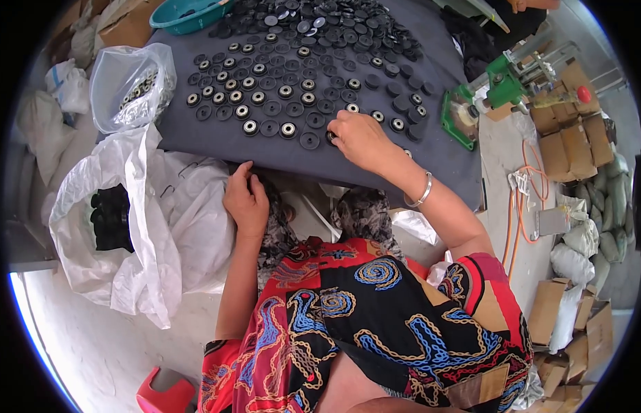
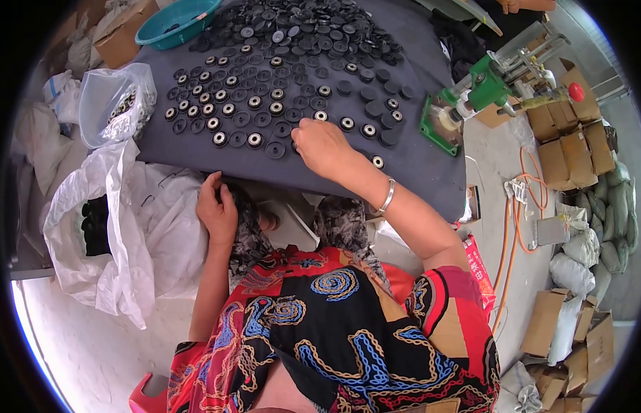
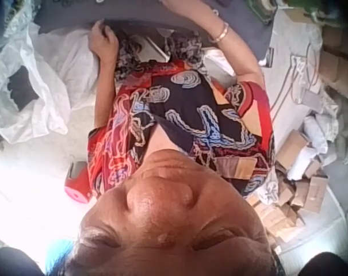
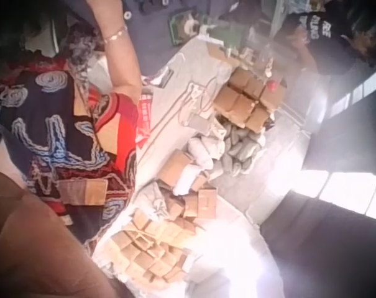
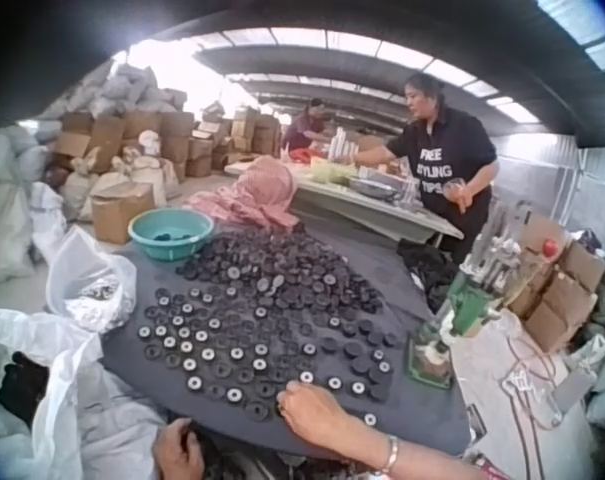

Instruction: The person sorts and arranges small plastic components on a work surface, using a mallet to secure or separate parts.

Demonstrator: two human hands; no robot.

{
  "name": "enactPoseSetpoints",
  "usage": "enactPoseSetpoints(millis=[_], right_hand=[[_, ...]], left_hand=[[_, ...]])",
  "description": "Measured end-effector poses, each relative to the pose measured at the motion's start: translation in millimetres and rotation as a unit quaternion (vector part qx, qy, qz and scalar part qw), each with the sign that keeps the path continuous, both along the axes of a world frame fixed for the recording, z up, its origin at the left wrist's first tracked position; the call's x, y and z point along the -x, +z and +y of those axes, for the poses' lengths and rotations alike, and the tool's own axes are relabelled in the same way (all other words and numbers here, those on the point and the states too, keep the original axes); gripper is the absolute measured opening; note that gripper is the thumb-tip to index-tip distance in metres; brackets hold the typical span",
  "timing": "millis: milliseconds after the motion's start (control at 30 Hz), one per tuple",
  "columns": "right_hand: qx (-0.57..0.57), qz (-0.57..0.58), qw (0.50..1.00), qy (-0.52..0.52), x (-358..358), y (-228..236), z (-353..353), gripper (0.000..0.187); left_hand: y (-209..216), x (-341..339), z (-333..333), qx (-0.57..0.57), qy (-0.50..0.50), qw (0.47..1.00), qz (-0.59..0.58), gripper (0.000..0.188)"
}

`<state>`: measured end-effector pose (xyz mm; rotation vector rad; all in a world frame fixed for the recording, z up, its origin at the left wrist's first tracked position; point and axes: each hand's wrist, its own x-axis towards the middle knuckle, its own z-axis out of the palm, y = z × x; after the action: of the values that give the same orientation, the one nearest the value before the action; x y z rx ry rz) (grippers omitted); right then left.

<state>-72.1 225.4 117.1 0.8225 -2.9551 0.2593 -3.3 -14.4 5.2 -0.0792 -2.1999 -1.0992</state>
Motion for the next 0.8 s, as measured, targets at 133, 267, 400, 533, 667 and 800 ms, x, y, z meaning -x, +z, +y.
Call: enactPoseSetpoints(millis=[133, 267, 400, 533, 667, 800], right_hand=[[-0.031, -0.022, 0.999, 0.029, 6.8, 4.6, -1.4, 0.009], [-0.053, -0.009, 0.997, 0.05, 9.9, 9.1, -4.2, 0.006], [-0.065, 0.004, 0.997, 0.029, 4.3, 10.0, -7.0, 0.006], [-0.035, 0.144, 0.988, 0.032, -13.5, 9.7, -18.6, 0.012], [-0.043, 0.154, 0.986, 0.041, -24.1, -13.5, -47.1, 0.012], [-0.043, 0.148, 0.987, 0.054, -42.0, -17.7, -50.0, 0.014]], left_hand=[[1.2, 1.1, 1.2, -0.004, 0.005, 1.0, 0.001, 0.027], [-0.4, 1.1, 1.1, -0.011, 0.005, 1.0, 0.002, 0.027], [-0.5, 3.4, -1.0, -0.001, 0.003, 1.0, -0.004, 0.026], [-4.5, -1.0, -1.2, 0.031, 0.0, 0.999, 0.007, 0.024], [-7.2, -2.5, -2.9, 0.041, 0.007, 0.999, 0.016, 0.023], [-6.9, -1.1, -2.4, 0.039, 0.006, 0.999, 0.011, 0.022]])
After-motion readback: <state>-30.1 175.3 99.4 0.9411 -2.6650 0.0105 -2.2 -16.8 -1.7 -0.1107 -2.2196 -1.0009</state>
